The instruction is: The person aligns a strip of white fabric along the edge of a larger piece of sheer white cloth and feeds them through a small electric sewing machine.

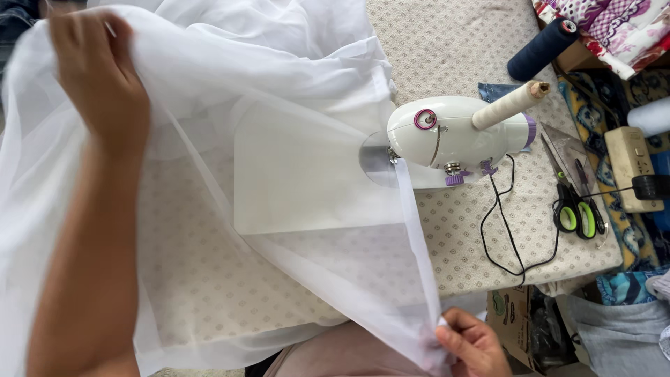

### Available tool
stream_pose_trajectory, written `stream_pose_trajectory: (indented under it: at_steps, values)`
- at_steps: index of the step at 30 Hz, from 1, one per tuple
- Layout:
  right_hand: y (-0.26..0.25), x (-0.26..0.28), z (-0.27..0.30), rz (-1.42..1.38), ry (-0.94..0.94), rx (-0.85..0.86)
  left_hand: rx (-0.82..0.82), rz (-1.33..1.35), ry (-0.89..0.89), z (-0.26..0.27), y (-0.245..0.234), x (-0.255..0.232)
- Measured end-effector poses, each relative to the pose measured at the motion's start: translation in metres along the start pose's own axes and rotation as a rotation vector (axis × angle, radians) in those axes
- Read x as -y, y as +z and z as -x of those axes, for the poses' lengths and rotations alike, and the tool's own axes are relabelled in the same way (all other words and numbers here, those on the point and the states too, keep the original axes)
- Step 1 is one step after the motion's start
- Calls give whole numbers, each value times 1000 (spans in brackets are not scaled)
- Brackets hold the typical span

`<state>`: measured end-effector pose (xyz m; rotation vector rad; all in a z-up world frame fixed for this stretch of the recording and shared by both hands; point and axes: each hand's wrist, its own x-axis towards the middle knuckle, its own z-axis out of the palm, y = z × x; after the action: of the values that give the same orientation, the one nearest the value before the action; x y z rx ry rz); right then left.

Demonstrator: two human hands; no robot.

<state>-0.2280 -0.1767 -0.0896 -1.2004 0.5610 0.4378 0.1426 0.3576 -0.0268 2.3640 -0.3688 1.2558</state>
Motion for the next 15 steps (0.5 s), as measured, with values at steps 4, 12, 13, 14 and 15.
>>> stream_pose_trajectory:
  at_steps: [4,12,13,14,15]
  values:
    - [24,-3,-6,27,40,-1,146,-218,101,-36,28,52]
    - [34,-15,-18,187,60,102,530,-351,317,13,76,17]
    - [31,-14,-19,232,56,110,540,-273,245,18,72,3]
    - [29,-14,-17,223,45,117,508,-284,186,13,60,-16]
    - [27,-14,-16,214,34,123,477,-296,127,2,45,-35]
